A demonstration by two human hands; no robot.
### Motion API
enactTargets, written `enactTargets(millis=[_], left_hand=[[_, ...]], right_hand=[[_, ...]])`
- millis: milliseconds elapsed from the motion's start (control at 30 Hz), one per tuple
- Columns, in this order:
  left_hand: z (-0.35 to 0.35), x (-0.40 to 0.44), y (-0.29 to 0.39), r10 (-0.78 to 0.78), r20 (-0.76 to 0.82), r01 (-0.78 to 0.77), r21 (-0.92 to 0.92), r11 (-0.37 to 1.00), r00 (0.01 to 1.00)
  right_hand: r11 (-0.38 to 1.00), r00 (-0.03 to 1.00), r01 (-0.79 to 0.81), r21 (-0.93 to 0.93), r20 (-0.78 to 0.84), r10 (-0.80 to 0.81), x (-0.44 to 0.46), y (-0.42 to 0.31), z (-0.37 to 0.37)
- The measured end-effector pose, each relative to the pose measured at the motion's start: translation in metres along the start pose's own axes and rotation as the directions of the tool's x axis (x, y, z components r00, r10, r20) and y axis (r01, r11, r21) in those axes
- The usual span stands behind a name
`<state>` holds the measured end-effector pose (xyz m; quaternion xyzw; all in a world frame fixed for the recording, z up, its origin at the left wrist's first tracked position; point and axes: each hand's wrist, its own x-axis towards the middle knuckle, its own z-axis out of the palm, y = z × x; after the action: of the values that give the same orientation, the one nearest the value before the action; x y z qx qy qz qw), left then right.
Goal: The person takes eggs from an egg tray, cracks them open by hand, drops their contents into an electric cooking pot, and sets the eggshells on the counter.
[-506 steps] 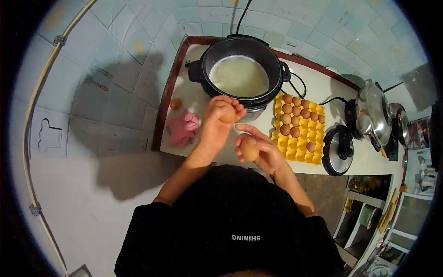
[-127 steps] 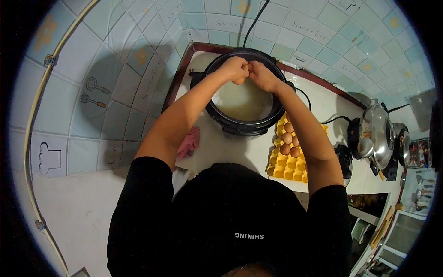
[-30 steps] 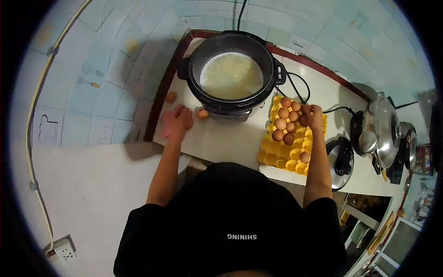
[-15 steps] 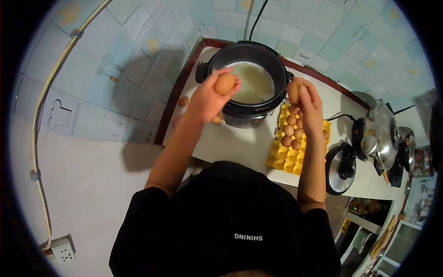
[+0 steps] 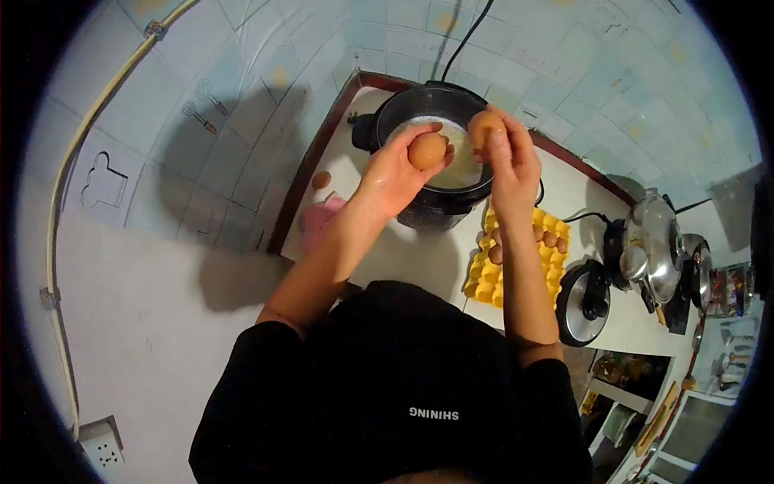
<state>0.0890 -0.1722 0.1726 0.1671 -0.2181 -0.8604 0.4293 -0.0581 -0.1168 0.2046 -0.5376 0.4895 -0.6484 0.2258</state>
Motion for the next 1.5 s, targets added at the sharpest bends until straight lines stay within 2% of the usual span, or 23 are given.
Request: enactTargets(millis=[67, 133, 200, 233, 300, 333, 433, 467, 567, 600, 700, 733, 800, 833, 900, 933, 1000, 1167, 1333, 1500], left_hand=[[0.003, 0.000, 0.004, 0.011, -0.036, -0.011, -0.009, 1.000, 0.999], [0.001, 0.002, 0.010, 0.004, -0.042, -0.002, 0.046, 0.999, 0.999], [-0.006, 0.008, 0.021, -0.022, -0.028, 0.026, 0.165, 0.986, 0.999], [-0.006, 0.011, 0.028, -0.004, 0.002, 0.004, 0.321, 0.947, 1.000], [0.001, 0.016, 0.043, 0.015, 0.064, -0.051, 0.603, 0.796, 0.998], [0.002, 0.024, 0.046, 0.032, 0.109, -0.102, 0.731, 0.675, 0.993], [-0.004, 0.046, 0.048, 0.020, 0.262, -0.255, 0.919, 0.301, 0.965], [-0.012, 0.060, 0.047, -0.009, 0.341, -0.336, 0.929, 0.153, 0.940], [-0.039, 0.095, 0.049, -0.184, 0.320, -0.331, 0.943, -0.029, 0.929], [-0.031, 0.092, 0.051, -0.190, 0.239, -0.247, 0.969, -0.020, 0.952], [-0.049, 0.108, 0.048, -0.192, 0.145, -0.152, 0.988, -0.023, 0.971], [-0.054, 0.112, 0.045, -0.172, 0.175, -0.190, 0.979, -0.076, 0.969], [-0.058, 0.118, 0.039, -0.136, 0.238, -0.260, 0.948, -0.184, 0.962], [-0.055, 0.123, 0.038, -0.223, 0.182, -0.242, 0.928, -0.283, 0.958], [-0.049, 0.131, 0.033, -0.374, 0.041, -0.226, 0.855, -0.467, 0.927], [-0.049, 0.130, 0.028, -0.380, 0.037, -0.210, 0.881, -0.424, 0.924], [-0.050, 0.126, 0.020, -0.393, 0.035, -0.179, 0.924, -0.337, 0.919], [-0.058, 0.130, 0.009, -0.436, -0.018, -0.163, 0.913, -0.375, 0.900], [-0.065, 0.131, 0.004, -0.472, -0.090, -0.165, 0.867, -0.471, 0.877], [-0.062, 0.128, 0.004, -0.508, -0.117, -0.219, 0.803, -0.554, 0.853]], right_hand=[[0.911, 0.958, -0.285, 0.299, 0.116, 0.262, 0.008, 0.003, -0.003], [0.680, 0.850, -0.526, 0.511, 0.290, 0.439, 0.012, 0.011, -0.005], [0.625, 0.782, -0.623, 0.471, 0.348, 0.517, 0.021, 0.025, -0.009], [0.593, 0.743, -0.669, 0.448, 0.376, 0.554, 0.026, 0.032, -0.010], [0.613, 0.705, -0.708, 0.352, 0.410, 0.579, 0.036, 0.041, -0.012], [0.619, 0.683, -0.725, 0.301, 0.426, 0.593, 0.040, 0.046, -0.011], [0.699, 0.710, -0.683, 0.213, 0.417, 0.567, 0.051, 0.063, -0.005], [0.688, 0.683, -0.706, 0.166, 0.416, 0.600, 0.054, 0.062, -0.003], [0.728, 0.678, -0.684, 0.047, 0.409, 0.611, 0.059, 0.079, 0.006], [0.728, 0.677, -0.683, 0.061, 0.429, 0.598, 0.060, 0.082, 0.007], [0.914, 0.762, -0.345, -0.213, 0.505, 0.405, 0.058, 0.105, 0.010], [0.898, 0.746, -0.312, -0.311, 0.505, 0.434, 0.059, 0.110, 0.011], [0.895, 0.783, -0.229, -0.382, 0.474, 0.403, 0.057, 0.121, 0.012], [0.889, 0.800, -0.187, -0.417, 0.461, 0.384, 0.056, 0.126, 0.012], [0.844, 0.771, -0.090, -0.529, 0.499, 0.395, 0.055, 0.136, 0.010], [0.814, 0.757, -0.036, -0.579, 0.516, 0.401, 0.054, 0.140, 0.009], [0.766, 0.725, -0.050, -0.641, 0.504, 0.469, 0.052, 0.149, 0.010], [0.770, 0.644, -0.075, -0.634, 0.559, 0.523, 0.047, 0.177, 0.004], [0.741, 0.560, -0.011, -0.671, 0.610, 0.561, 0.044, 0.141, 0.008], [0.734, 0.479, 0.003, -0.679, 0.646, 0.595, 0.046, 0.136, 0.010]])
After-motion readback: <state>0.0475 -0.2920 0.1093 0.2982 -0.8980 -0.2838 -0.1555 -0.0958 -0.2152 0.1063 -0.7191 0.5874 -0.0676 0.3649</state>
